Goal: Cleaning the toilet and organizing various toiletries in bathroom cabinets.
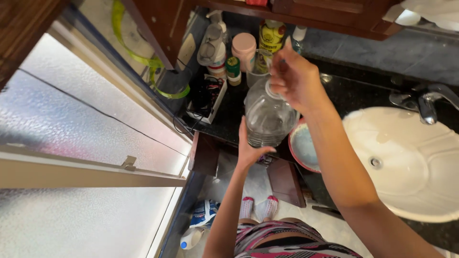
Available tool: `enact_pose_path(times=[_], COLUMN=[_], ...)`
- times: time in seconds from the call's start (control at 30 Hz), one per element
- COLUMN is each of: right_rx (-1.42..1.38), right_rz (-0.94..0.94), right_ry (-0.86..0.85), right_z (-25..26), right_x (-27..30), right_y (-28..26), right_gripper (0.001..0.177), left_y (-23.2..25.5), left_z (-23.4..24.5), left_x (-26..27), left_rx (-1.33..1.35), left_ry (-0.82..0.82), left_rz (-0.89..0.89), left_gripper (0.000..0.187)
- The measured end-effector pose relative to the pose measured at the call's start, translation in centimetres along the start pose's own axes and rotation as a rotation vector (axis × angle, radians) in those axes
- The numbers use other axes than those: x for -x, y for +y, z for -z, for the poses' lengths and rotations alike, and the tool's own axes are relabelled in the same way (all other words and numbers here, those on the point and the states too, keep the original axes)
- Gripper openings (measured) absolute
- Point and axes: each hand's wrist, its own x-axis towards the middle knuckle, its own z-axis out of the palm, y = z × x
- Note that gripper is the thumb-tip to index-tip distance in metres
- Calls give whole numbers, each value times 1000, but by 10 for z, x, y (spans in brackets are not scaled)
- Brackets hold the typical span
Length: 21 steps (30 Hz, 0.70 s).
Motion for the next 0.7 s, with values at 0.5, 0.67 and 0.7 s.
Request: enact_pose_path(times=[0.5,0.67,0.7], right_rx=[1104,1044,1268], right_rz=[759,346,-52], right_ry=[419,771,767], right_z=[-26,140,165], right_x=[86,190,216], right_y=[16,59,65], right_gripper=[59,36,44], left_y=[169,205,203], left_z=[21,-7,-12], left_x=[-69,-92,-97], left_rx=[-316,-867,-922], left_ry=[95,-5,-17], left_rz=[-481,-697,-660], left_gripper=[109,102,104])
